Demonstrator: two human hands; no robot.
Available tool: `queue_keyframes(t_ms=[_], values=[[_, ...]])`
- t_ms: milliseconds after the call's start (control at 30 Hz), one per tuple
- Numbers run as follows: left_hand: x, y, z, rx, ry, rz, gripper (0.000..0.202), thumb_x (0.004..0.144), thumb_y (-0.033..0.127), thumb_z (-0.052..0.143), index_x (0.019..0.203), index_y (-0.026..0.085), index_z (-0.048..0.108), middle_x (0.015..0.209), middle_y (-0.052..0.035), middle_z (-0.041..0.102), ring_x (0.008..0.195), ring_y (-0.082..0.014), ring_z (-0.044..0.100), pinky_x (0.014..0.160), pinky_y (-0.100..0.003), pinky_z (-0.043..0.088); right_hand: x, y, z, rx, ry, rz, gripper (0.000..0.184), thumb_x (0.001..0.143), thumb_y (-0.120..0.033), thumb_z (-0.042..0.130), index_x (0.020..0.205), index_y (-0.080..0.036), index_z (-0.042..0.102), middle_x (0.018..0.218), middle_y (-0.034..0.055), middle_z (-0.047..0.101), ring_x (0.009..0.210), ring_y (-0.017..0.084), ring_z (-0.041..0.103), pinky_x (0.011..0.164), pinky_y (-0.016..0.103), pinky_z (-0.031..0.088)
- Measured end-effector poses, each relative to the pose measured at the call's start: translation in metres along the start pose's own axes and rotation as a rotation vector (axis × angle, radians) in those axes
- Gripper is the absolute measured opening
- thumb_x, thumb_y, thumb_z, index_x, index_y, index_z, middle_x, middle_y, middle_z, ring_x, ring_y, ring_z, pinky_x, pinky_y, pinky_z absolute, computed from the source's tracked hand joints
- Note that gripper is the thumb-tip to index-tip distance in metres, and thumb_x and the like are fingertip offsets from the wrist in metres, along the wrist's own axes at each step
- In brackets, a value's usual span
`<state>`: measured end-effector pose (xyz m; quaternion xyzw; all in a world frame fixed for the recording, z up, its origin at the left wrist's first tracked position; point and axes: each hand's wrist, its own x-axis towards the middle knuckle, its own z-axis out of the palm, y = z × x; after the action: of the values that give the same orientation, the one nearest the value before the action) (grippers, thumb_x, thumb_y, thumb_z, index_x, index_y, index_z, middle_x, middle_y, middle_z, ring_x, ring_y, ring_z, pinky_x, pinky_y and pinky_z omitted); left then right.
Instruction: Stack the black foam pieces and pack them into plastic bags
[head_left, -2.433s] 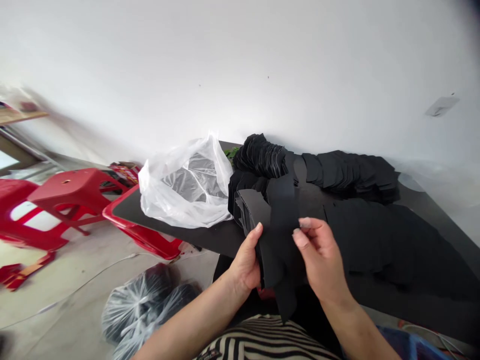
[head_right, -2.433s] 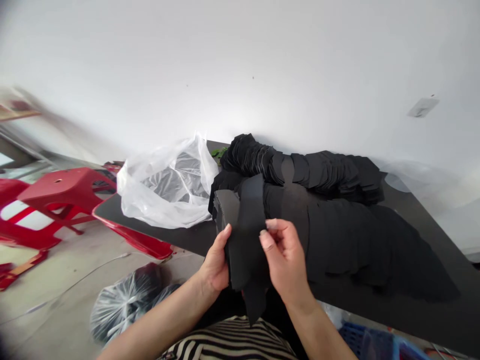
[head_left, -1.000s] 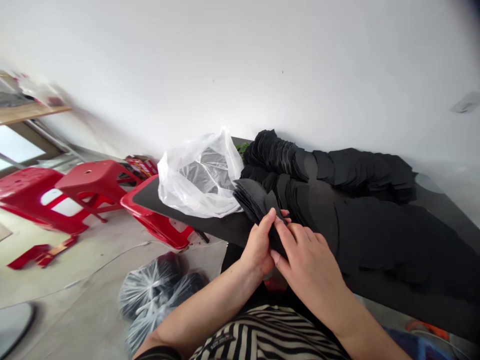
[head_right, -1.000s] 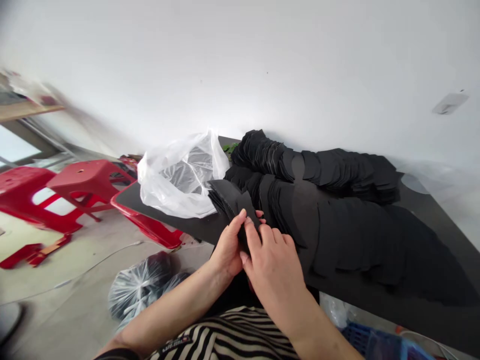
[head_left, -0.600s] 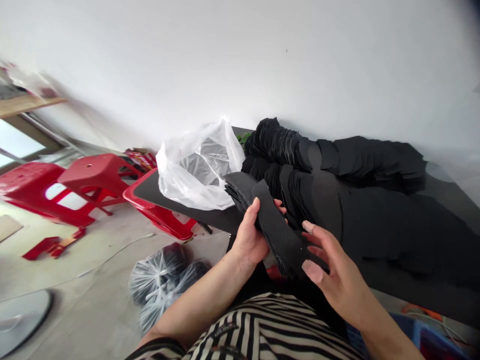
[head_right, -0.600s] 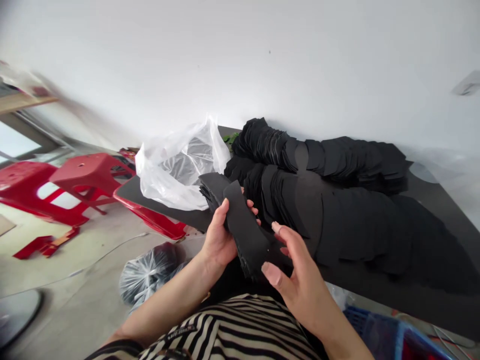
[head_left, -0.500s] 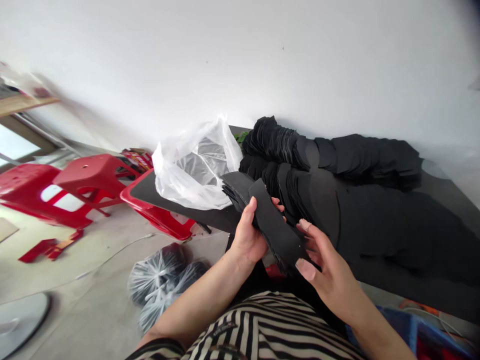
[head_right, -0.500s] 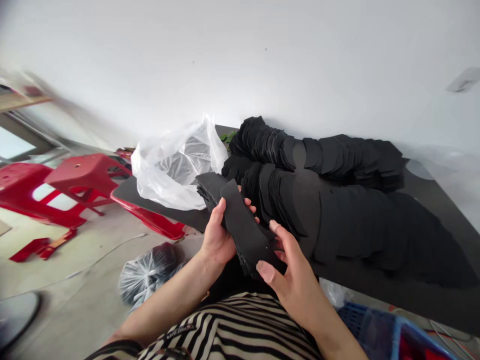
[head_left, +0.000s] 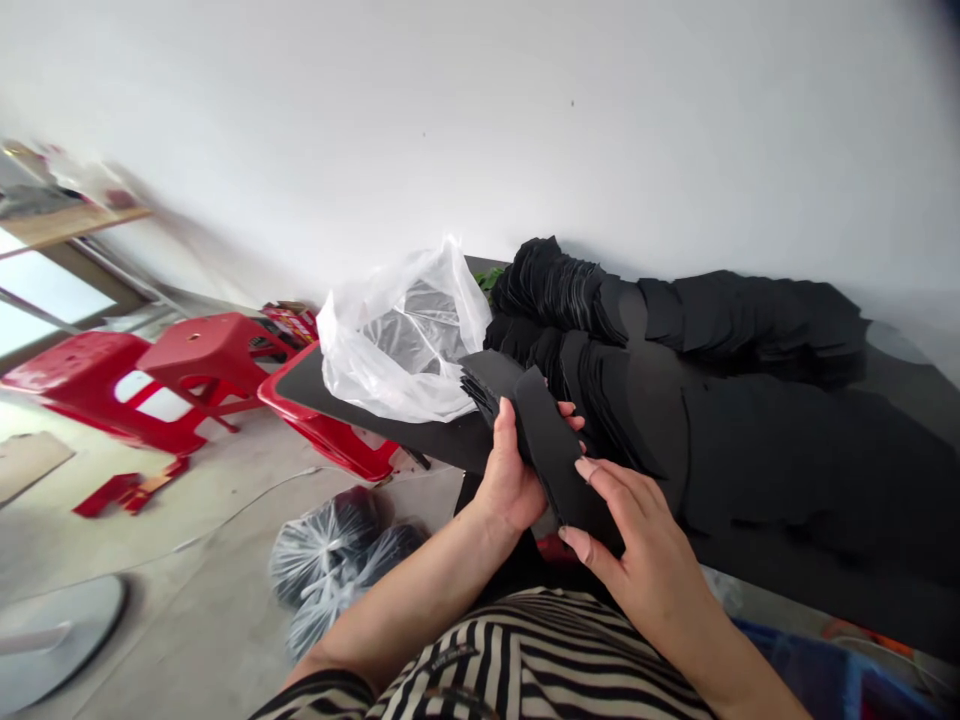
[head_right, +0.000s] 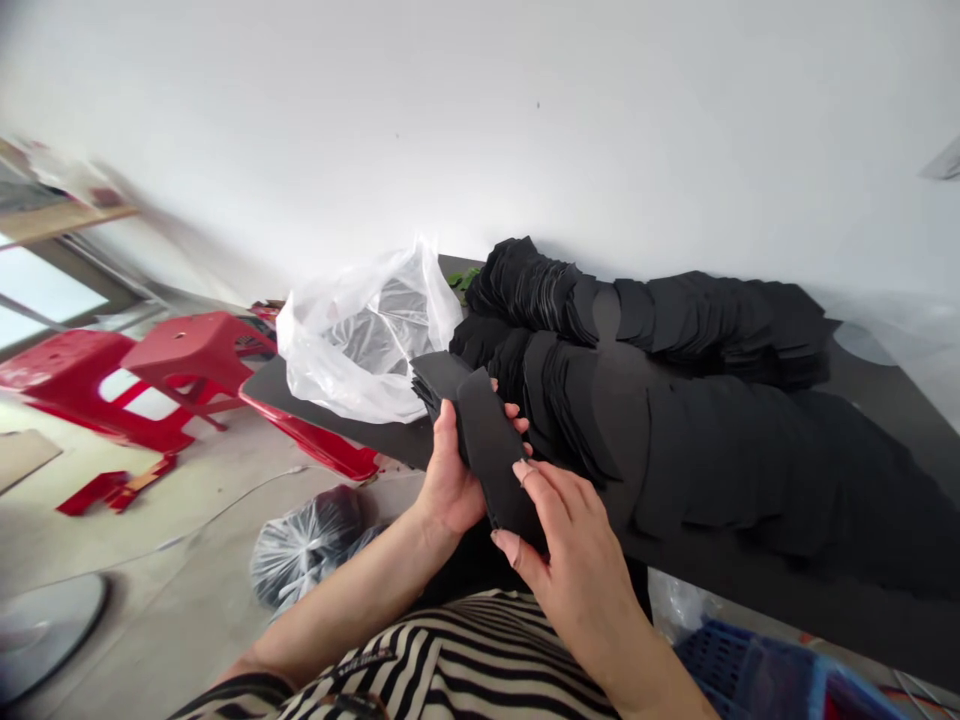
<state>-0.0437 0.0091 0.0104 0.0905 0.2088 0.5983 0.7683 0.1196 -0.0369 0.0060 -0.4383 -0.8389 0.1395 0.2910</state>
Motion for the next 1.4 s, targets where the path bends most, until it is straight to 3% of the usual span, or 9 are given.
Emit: queue_keyframes(t_ms=[133, 367, 533, 667, 867, 1100, 1233, 1400], values=[[0.001, 0.002, 0.002, -0.048, 0.004, 0.033, 0.051, 0.090, 0.063, 0.047, 0.120, 0.025, 0.065, 0.102, -0.0050, 0.070, 0.089, -0.0215, 0.067, 0.085, -0.038, 0.053, 0.002, -0.002, 0.000, -0.038, 0.025, -0.006, 0.055, 0.091, -0.039, 0.060, 0.141, -0.024, 0.041, 0.137, 0.0104, 0.052, 0.122, 0.029, 0.051, 0.099, 0.049, 0.049], [0.000, 0.005, -0.003, 0.055, 0.075, -0.075, 0.072, 0.088, 0.069, 0.044, 0.113, 0.006, 0.069, 0.097, -0.0149, 0.073, 0.084, -0.0207, 0.067, 0.084, -0.032, 0.053, 0.001, 0.005, -0.007, 0.006, 0.027, 0.026, 0.051, 0.094, -0.034, 0.054, 0.142, -0.024, 0.039, 0.137, 0.0098, 0.053, 0.125, 0.027, 0.051, 0.102, 0.046, 0.049], [-0.003, 0.003, 0.000, 0.074, 0.073, -0.103, 0.059, 0.089, 0.057, 0.053, 0.117, 0.008, 0.068, 0.101, -0.0138, 0.073, 0.086, -0.0206, 0.068, 0.089, -0.033, 0.052, 0.004, 0.006, -0.012, -0.018, 0.064, 0.006, 0.046, 0.094, -0.032, 0.052, 0.139, -0.024, 0.044, 0.133, 0.0092, 0.057, 0.121, 0.027, 0.054, 0.100, 0.045, 0.049], [-0.004, 0.001, 0.003, 0.137, 0.100, -0.036, 0.048, 0.086, 0.046, 0.064, 0.117, 0.010, 0.068, 0.107, -0.0140, 0.073, 0.093, -0.0219, 0.068, 0.093, -0.034, 0.051, 0.008, 0.004, -0.012, -0.064, 0.043, 0.002, 0.047, 0.092, -0.036, 0.057, 0.137, -0.025, 0.047, 0.133, 0.0093, 0.056, 0.118, 0.028, 0.054, 0.097, 0.047, 0.050], [-0.003, -0.003, 0.002, 0.114, 0.072, -0.011, 0.048, 0.089, 0.047, 0.060, 0.120, 0.010, 0.067, 0.108, -0.0134, 0.072, 0.095, -0.0210, 0.067, 0.093, -0.035, 0.052, 0.013, 0.002, -0.011, 0.240, 0.067, 0.134, 0.040, 0.094, -0.034, 0.054, 0.133, -0.025, 0.050, 0.135, 0.0087, 0.054, 0.127, 0.025, 0.050, 0.107, 0.044, 0.044], [-0.002, -0.005, 0.003, 0.113, 0.091, -0.033, 0.045, 0.087, 0.042, 0.064, 0.116, 0.008, 0.069, 0.106, -0.0146, 0.073, 0.096, -0.0214, 0.068, 0.098, -0.034, 0.049, 0.023, 0.000, -0.007, 0.258, 0.126, 0.100, 0.041, 0.093, -0.032, 0.057, 0.133, -0.025, 0.050, 0.135, 0.0087, 0.053, 0.128, 0.024, 0.048, 0.109, 0.044, 0.041], [-0.001, -0.004, -0.001, 0.137, 0.149, -0.012, 0.039, 0.086, 0.037, 0.066, 0.110, 0.008, 0.071, 0.101, -0.0146, 0.074, 0.091, -0.0214, 0.068, 0.093, -0.035, 0.052, 0.020, 0.004, -0.009, 0.372, 0.055, 0.216, 0.034, 0.097, -0.033, 0.049, 0.130, -0.025, 0.052, 0.133, 0.0070, 0.056, 0.124, 0.022, 0.052, 0.107, 0.041, 0.043], [0.000, -0.007, -0.003, 0.208, 0.200, 0.029, 0.035, 0.083, 0.032, 0.068, 0.106, 0.007, 0.073, 0.099, -0.0150, 0.074, 0.091, -0.0217, 0.069, 0.088, -0.034, 0.054, 0.017, 0.011, -0.013, 0.168, 0.071, 0.178, 0.025, 0.097, -0.034, 0.050, 0.117, -0.029, 0.063, 0.124, 0.0039, 0.060, 0.118, 0.023, 0.054, 0.102, 0.041, 0.043]])
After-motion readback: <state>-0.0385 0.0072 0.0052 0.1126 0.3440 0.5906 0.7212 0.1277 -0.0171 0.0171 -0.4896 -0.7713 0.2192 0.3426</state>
